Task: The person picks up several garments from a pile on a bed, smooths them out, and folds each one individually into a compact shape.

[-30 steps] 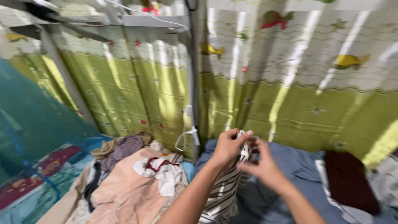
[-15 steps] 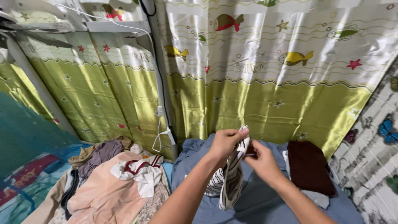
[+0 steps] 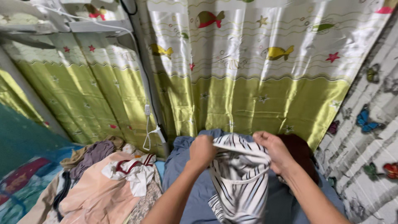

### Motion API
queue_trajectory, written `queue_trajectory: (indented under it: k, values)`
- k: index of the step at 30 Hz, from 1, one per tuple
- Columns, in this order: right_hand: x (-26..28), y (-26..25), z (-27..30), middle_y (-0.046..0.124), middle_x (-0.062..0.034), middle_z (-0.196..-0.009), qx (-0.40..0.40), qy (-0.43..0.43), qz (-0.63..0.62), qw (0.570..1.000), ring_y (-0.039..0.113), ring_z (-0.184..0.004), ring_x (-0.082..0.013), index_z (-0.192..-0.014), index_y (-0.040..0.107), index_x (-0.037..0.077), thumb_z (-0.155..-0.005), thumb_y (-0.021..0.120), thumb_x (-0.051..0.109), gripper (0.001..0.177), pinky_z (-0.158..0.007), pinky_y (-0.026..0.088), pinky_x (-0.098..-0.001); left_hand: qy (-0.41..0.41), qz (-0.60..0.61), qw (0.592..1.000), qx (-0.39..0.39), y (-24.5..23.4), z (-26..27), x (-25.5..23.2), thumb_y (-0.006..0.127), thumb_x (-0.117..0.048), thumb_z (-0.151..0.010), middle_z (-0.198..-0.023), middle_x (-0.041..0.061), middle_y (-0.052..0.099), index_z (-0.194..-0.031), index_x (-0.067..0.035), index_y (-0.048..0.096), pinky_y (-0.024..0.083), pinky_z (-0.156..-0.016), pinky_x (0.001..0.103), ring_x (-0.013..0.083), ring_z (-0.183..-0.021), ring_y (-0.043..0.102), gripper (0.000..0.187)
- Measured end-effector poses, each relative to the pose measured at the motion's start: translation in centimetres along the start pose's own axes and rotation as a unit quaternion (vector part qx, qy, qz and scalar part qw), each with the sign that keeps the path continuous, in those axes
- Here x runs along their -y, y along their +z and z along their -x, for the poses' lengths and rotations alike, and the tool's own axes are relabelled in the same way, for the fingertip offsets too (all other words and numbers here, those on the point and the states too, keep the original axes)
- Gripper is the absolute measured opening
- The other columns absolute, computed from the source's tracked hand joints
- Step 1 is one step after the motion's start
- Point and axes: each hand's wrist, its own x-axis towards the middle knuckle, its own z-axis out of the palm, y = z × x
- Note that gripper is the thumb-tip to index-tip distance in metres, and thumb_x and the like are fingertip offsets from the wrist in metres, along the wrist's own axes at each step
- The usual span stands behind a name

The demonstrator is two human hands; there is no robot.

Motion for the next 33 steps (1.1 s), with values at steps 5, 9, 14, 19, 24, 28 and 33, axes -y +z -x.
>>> queue_trajectory:
  k: [5, 9, 14, 19, 24, 28, 33]
  values:
    - [-0.5, -1.0, 2.2, 0.070, -0.0113, -0.092, 0.098, -0.026, 0.670, 0.735, 0.068, -0.088, -0.0202, -0.126, 0.070, 0.012, -0.082, 0.089, 0.023, 0.049, -0.079, 0.056, -0.0327, -0.160, 0.286, 0.928, 0.178, 3.2, -1.2, 5.0, 0.058, -0.003, -0.084, -0.097, 0.025, 0.073, -0.094, 0.011, 0.076, 0.050, -0.083, 0.058, 0.0267, -0.077, 0.070, 0.025]
    - [-2.9, -3.8, 0.4, 0.077, -0.0144, -0.104, -0.009, 0.033, 0.691, 0.722, 0.071, -0.094, -0.0262, -0.115, 0.078, 0.006, -0.093, 0.066, 0.016, 0.027, -0.088, 0.057, -0.0382, -0.217, 0.731, 0.562, 0.322, 4.4, 0.9, 3.5, 0.058, -0.003, -0.077, -0.098, 0.019, 0.075, -0.104, 0.006, 0.069, 0.060, -0.088, 0.044, 0.0290, -0.087, 0.072, 0.030]
    - [-4.1, -6.6, 0.7, 0.076, -0.0181, -0.113, 0.148, 0.231, -0.110, 0.955, 0.075, -0.101, -0.0287, -0.119, 0.069, -0.005, -0.096, 0.051, 0.019, 0.038, -0.095, 0.058, -0.0456, -0.279, 0.748, 0.520, 0.303, 3.4, 4.6, 2.0, 0.068, -0.027, -0.087, -0.107, 0.020, 0.076, -0.113, 0.005, 0.067, 0.061, -0.092, 0.042, 0.0304, -0.096, 0.074, 0.041]
    - [-5.0, -3.8, 2.5, 0.076, -0.0171, -0.110, 0.191, 0.180, -0.254, 0.931, 0.074, -0.099, -0.0304, -0.118, 0.068, -0.002, -0.104, 0.054, 0.033, 0.041, -0.093, 0.058, -0.0475, -0.083, 0.135, 0.959, 0.236, 4.6, 7.8, 1.7, 0.071, -0.040, -0.082, -0.109, 0.018, 0.078, -0.124, -0.001, 0.071, 0.059, -0.091, 0.043, 0.0289, -0.101, 0.077, 0.057]
    - [-5.6, -4.0, 4.0, 0.078, -0.0173, -0.105, 0.117, 0.189, -0.251, 0.942, 0.075, -0.091, -0.0313, -0.114, 0.070, -0.001, -0.088, 0.061, 0.054, 0.062, -0.085, 0.059, -0.0470, -0.401, 0.485, 0.673, 0.388, 5.4, 9.0, 0.7, 0.040, -0.051, -0.099, -0.119, 0.020, 0.069, -0.136, -0.005, 0.058, 0.058, -0.084, 0.057, 0.0368, -0.102, 0.069, 0.061]
    - [-7.2, -9.3, 3.9, 0.078, -0.0130, -0.115, 0.124, 0.129, 0.134, 0.975, 0.073, -0.099, -0.0236, -0.124, 0.070, 0.006, -0.080, 0.075, 0.011, 0.045, -0.090, 0.057, -0.0415, -0.330, 0.773, 0.458, 0.290, 5.0, 8.7, -0.3, 0.036, -0.030, -0.106, -0.127, 0.027, 0.070, -0.134, 0.006, 0.059, 0.059, -0.096, 0.056, 0.0401, -0.114, 0.071, 0.051]
    - [-13.0, -15.4, 3.7, 0.084, -0.0151, -0.104, -0.101, 0.040, 0.537, 0.836, 0.080, -0.092, -0.0225, -0.116, 0.077, 0.005, -0.080, 0.076, 0.007, 0.037, -0.084, 0.061, -0.0383, -0.234, 0.853, 0.399, 0.241, 2.9, 8.7, -4.6, 0.044, -0.033, -0.100, -0.121, 0.023, 0.070, -0.125, 0.005, 0.062, 0.055, -0.101, 0.053, 0.0381, -0.109, 0.070, 0.049]
